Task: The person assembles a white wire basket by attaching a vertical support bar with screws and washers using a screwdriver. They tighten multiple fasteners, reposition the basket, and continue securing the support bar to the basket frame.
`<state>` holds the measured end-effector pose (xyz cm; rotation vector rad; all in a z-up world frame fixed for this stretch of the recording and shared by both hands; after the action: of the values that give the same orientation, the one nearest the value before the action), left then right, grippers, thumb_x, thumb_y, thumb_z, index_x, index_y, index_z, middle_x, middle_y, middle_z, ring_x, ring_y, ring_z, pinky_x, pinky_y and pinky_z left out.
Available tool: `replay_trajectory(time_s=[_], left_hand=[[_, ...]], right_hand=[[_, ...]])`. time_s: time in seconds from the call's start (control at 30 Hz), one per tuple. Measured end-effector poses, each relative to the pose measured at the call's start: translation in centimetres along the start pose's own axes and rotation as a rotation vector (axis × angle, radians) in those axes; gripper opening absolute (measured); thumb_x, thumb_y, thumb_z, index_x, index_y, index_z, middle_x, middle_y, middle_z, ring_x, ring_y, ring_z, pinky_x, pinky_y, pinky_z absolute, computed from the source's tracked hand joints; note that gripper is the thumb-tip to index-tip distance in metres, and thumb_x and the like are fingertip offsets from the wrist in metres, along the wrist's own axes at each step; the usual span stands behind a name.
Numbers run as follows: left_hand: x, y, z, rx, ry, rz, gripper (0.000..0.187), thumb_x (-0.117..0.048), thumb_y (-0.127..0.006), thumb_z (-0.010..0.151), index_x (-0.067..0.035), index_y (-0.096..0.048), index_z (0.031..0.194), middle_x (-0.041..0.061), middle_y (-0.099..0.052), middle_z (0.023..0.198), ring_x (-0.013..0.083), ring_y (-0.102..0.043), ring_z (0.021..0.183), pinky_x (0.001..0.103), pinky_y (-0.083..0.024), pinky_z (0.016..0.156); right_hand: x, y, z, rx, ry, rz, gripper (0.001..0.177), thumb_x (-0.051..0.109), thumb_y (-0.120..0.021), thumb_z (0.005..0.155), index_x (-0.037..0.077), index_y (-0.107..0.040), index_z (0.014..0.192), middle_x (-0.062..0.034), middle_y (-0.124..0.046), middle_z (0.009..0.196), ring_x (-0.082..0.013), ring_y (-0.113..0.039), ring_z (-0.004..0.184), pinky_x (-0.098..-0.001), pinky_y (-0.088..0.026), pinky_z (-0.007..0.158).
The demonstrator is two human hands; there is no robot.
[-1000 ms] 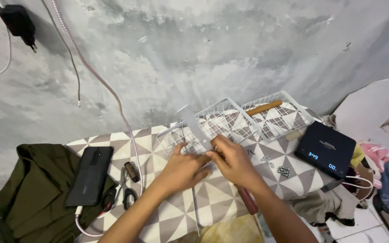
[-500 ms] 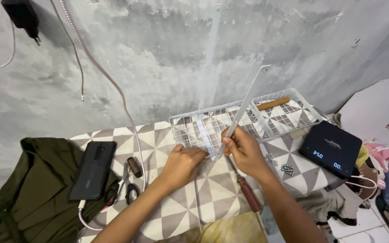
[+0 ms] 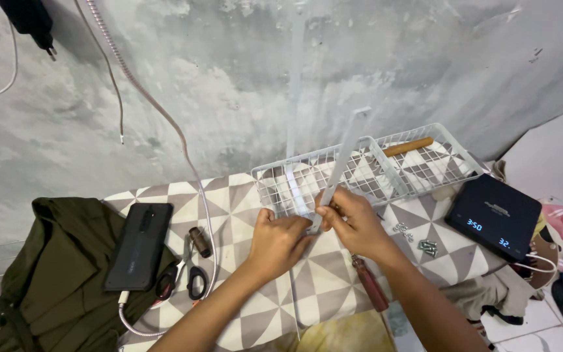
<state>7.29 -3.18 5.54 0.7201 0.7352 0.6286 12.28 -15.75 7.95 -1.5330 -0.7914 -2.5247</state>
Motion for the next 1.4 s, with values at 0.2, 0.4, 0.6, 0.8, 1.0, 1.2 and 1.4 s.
replay_trajectory(time_s=[0.2, 0.4, 0.6, 0.8, 1.0, 1.2, 1.4], left_hand=[[0.6, -0.3, 0.0, -0.051, 0.037, 0.013, 0.011, -0.022, -0.074, 0.086, -0.014, -0.074, 0.093, 0.004, -0.073, 0.076, 0.0237, -0.063, 0.065, 0.046, -0.031, 0.079], [0.5, 0.2, -0.1, -0.084, 0.056, -0.002, 0.010, -0.024, -0.076, 0.084, -0.014, -0.075, 0.088, 0.003, -0.074, 0.074, 0.0228, -0.063, 0.062, 0.046, -0.029, 0.078], [0.3, 0.1, 0.0, -0.077, 0.077, 0.004, 0.009, -0.023, -0.076, 0.084, -0.015, -0.075, 0.087, 0.002, -0.075, 0.076, 0.0220, -0.063, 0.060, 0.046, -0.029, 0.077], [0.3, -0.1, 0.1, -0.068, 0.075, 0.001, 0.007, -0.022, -0.075, 0.086, -0.014, -0.075, 0.087, 0.002, -0.075, 0.077, 0.0222, -0.063, 0.060, 0.046, -0.029, 0.078], [0.4, -0.3, 0.1, -0.041, 0.104, -0.009, 0.008, -0.022, -0.073, 0.087, -0.015, -0.075, 0.086, 0.002, -0.075, 0.076, 0.0219, -0.064, 0.060, 0.045, -0.029, 0.079], [0.3, 0.0, 0.1, -0.077, 0.063, -0.024, 0.008, -0.021, -0.073, 0.086, -0.014, -0.075, 0.087, 0.002, -0.076, 0.080, 0.0211, -0.066, 0.062, 0.045, -0.030, 0.078], [0.5, 0.0, 0.3, -0.061, 0.081, -0.014, 0.006, -0.020, -0.074, 0.082, -0.014, -0.075, 0.084, 0.002, -0.077, 0.079, 0.0222, -0.065, 0.059, 0.045, -0.031, 0.077]], right_hand=[[0.0, 0.1, -0.3, 0.007, 0.031, 0.021, 0.005, 0.006, -0.061, 0.100, 0.002, -0.061, 0.099, -0.0032, -0.066, 0.078, -0.0097, -0.069, 0.066, -0.0247, -0.056, 0.058], [-0.1, -0.2, -0.2, 0.035, 0.039, 0.017, 0.005, 0.006, -0.061, 0.100, 0.002, -0.061, 0.098, -0.0030, -0.064, 0.078, -0.0095, -0.069, 0.066, -0.0250, -0.055, 0.058], [-0.8, -0.2, 0.0, 0.065, 0.032, 0.084, 0.006, 0.006, -0.061, 0.101, 0.001, -0.061, 0.097, -0.0028, -0.064, 0.078, -0.0091, -0.067, 0.066, -0.0254, -0.056, 0.059], [-1.3, 0.0, -0.3, 0.075, -0.021, 0.123, 0.004, 0.004, -0.062, 0.100, 0.000, -0.061, 0.102, -0.0033, -0.065, 0.082, -0.0095, -0.067, 0.068, -0.0262, -0.057, 0.060], [-2.1, 4.4, -2.8, -0.086, -0.061, 0.124, 0.026, 0.003, -0.061, 0.097, 0.002, -0.055, 0.122, -0.0022, -0.067, 0.098, -0.0096, -0.067, 0.081, -0.0250, -0.058, 0.069], [-4.3, 12.3, -9.5, -0.528, -0.223, -0.028, 0.025, 0.007, -0.066, 0.096, 0.005, -0.060, 0.120, -0.0030, -0.068, 0.100, -0.0103, -0.065, 0.083, -0.0265, -0.050, 0.061], [-4.7, 12.8, -13.2, -0.528, -0.272, -0.602, 0.016, 0.011, -0.076, 0.086, 0.009, -0.073, 0.102, -0.0031, -0.071, 0.096, -0.0197, -0.067, 0.085, -0.0326, -0.052, 0.074]])
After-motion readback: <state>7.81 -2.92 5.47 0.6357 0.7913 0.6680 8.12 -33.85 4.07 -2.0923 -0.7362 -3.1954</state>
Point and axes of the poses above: each hand's wrist, its own z-axis towards the middle knuckle, its own y-axis out of the back of the hand, x = y × z, the point moved 9 cm from there along z, towards the middle knuckle
